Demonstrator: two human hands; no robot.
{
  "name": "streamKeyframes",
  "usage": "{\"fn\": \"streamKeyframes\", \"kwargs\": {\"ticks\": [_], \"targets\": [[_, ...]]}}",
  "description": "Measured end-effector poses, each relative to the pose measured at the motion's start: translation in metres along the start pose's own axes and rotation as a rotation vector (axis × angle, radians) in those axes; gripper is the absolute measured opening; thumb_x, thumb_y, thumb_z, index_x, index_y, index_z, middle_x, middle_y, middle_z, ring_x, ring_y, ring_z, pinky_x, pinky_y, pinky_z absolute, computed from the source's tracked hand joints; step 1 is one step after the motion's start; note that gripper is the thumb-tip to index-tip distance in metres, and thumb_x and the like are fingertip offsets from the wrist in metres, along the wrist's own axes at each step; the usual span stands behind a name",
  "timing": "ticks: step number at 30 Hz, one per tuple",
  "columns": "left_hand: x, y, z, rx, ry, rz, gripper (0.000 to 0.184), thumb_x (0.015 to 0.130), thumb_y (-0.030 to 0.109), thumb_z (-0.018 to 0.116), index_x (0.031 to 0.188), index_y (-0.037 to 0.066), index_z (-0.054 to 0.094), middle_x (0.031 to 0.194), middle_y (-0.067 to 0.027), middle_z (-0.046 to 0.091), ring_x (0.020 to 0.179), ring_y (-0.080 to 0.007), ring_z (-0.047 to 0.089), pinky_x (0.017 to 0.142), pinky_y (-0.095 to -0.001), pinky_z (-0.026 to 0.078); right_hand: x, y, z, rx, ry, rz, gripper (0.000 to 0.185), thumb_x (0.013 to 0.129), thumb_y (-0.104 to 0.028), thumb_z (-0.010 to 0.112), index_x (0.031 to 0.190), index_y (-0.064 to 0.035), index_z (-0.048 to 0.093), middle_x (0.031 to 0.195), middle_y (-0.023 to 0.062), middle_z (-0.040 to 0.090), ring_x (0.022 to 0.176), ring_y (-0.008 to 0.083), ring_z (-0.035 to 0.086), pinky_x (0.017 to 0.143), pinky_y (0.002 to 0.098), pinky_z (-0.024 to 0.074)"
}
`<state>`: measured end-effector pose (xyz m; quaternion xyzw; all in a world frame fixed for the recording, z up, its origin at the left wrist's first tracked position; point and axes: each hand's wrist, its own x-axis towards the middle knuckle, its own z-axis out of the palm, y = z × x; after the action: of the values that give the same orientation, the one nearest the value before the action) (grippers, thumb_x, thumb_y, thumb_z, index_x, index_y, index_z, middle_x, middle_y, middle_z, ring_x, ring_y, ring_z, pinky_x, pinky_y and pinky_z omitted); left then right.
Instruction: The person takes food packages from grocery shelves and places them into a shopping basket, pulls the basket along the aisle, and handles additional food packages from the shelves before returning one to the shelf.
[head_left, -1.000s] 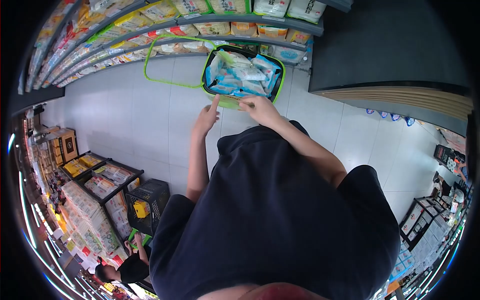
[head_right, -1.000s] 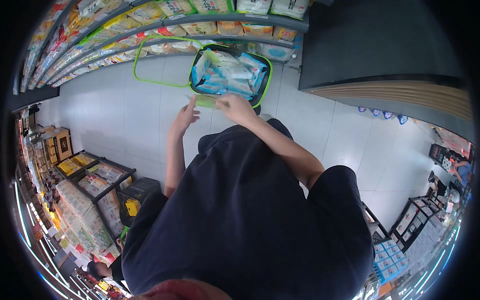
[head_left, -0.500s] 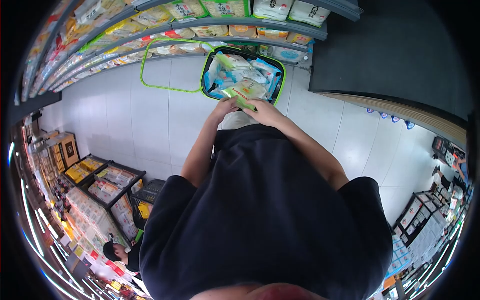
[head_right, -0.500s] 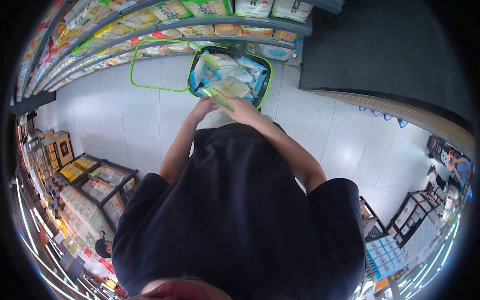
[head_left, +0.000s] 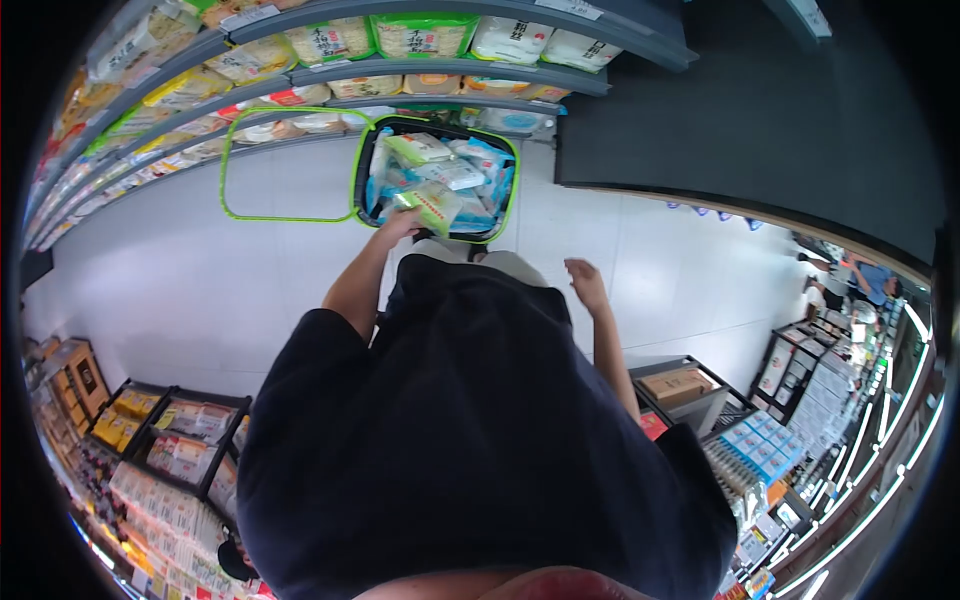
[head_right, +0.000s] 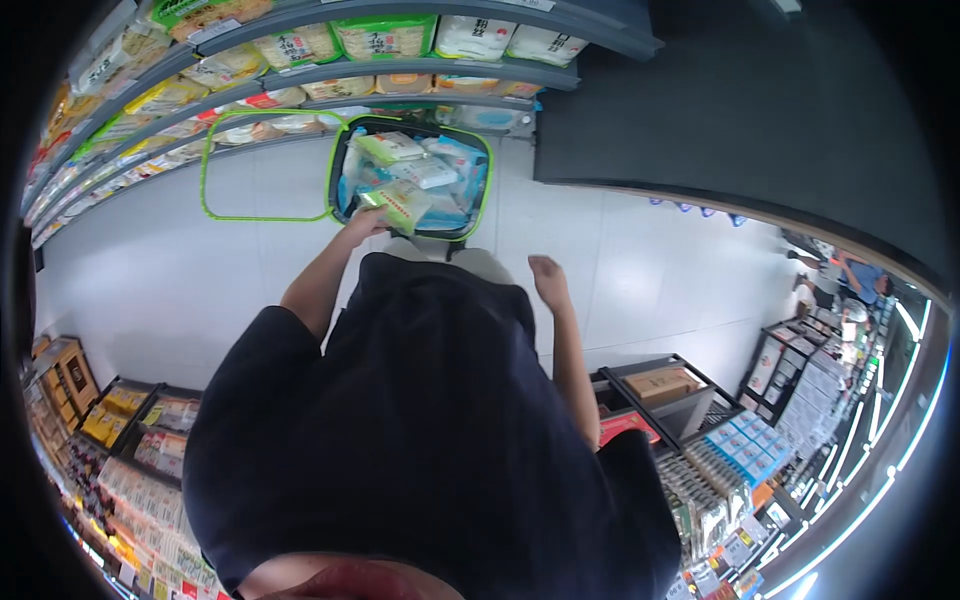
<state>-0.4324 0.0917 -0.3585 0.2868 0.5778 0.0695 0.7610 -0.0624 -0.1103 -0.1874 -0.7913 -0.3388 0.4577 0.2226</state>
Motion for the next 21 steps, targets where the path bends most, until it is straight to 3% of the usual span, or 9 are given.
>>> {"fn": "streamKeyframes", "kwargs": {"ticks": [4,5,6,7,8,12,18,19,21], "targets": [[0.029,-0.006,-0.017,-0.081,-0.032,-0.026,0.046,0.084,0.037,0.056,0.119,0.009,0.046,0.107,-0.0083,0.058,0.09,-0.0217,0.06,0.08,-0.0379,0.046,-0.054,0.047,0.005,0.096,0.006,0.194,0.036,0.086,-0.034,0.047,0.104,-0.006,0.059,0.098,0.0045,0.06,0.093,0.016,0.056,0.072,0.0306,0.0464],[0.039,-0.012,-0.022,-0.034,0.0,-0.036,0.047,0.084,0.036,0.055,0.12,0.009,0.044,0.107,-0.0081,0.058,0.085,-0.022,0.061,0.075,-0.0374,0.048,-0.071,0.056,0.016,0.14,0.108,0.226,0.036,0.086,-0.03,0.046,0.099,-0.0005,0.061,0.081,0.0085,0.061,0.068,0.0134,0.056,0.056,0.0263,0.0458],[0.048,-0.015,-0.024,0.014,0.035,-0.039,0.047,0.085,0.035,0.055,0.121,0.008,0.043,0.108,-0.008,0.058,0.08,-0.0224,0.062,0.071,-0.037,0.05,-0.085,0.069,0.018,0.117,0.057,0.286,0.034,0.086,-0.029,0.047,0.098,-0.0007,0.061,0.08,0.0081,0.061,0.068,0.0137,0.056,0.056,0.0265,0.0459],[0.038,-0.004,-0.021,0.079,0.19,0.009,0.041,0.082,0.03,0.056,0.114,0.006,0.05,0.1,-0.0112,0.061,0.069,-0.0209,0.064,0.058,-0.0332,0.051,-0.1,0.08,0.021,-0.182,-0.041,0.13,0.03,0.086,-0.026,0.049,0.096,-0.0009,0.062,0.08,0.0077,0.061,0.07,0.0138,0.056,0.059,0.0255,0.0465],[0.051,-0.012,-0.028,0.062,0.187,0.008,0.041,0.082,0.03,0.056,0.114,0.006,0.05,0.1,-0.0112,0.061,0.069,-0.0209,0.064,0.058,-0.0332,0.051,-0.113,0.099,0.028,-0.283,-0.097,0.035,0.026,0.087,-0.023,0.049,0.099,-0.0018,0.061,0.084,0.007,0.062,0.075,0.0146,0.058,0.064,0.0253,0.0466],[0.086,-0.027,-0.06,0.37,0.279,0.042,0.028,0.075,0.023,0.055,0.092,0.001,0.061,0.083,-0.0168,0.063,0.066,-0.0204,0.064,0.051,-0.0316,0.048,-0.135,0.112,0.045,-0.181,-0.119,0.22,0.026,0.088,-0.022,0.049,0.1,-0.0023,0.06,0.085,0.0067,0.062,0.077,0.0148,0.058,0.065,0.0255,0.0465],[0.041,0.003,-0.079,0.405,0.226,-0.068,0.024,0.073,0.02,0.056,0.094,0.008,0.057,0.064,-0.0051,0.056,0.054,-0.0162,0.055,0.045,-0.0288,0.045,-0.119,0.095,0.054,-0.094,-0.098,0.237,0.025,0.088,-0.021,0.049,0.101,-0.0031,0.06,0.088,0.0064,0.062,0.08,0.0151,0.058,0.067,0.0259,0.0464],[0.038,-0.001,-0.082,0.238,0.177,-0.033,0.012,0.073,0.017,0.056,0.083,0.011,0.059,0.062,-0.0033,0.055,0.056,-0.0141,0.055,0.045,-0.0298,0.043,-0.112,0.089,0.054,-0.063,-0.088,0.203,0.025,0.088,-0.021,0.049,0.102,-0.0032,0.06,0.088,0.0063,0.062,0.08,0.0151,0.058,0.068,0.0259,0.0464],[0.11,-0.057,-0.118,0.512,-0.323,0.549,0.007,0.073,0.012,0.057,0.067,0.008,0.057,0.06,-0.0015,0.053,0.053,-0.0119,0.052,0.043,-0.0298,0.039,-0.091,0.066,0.045,0.055,-0.052,0.117,0.024,0.088,-0.021,0.049,0.102,-0.0035,0.059,0.089,0.0062,0.062,0.081,0.0152,0.058,0.069,0.026,0.0464]]}}
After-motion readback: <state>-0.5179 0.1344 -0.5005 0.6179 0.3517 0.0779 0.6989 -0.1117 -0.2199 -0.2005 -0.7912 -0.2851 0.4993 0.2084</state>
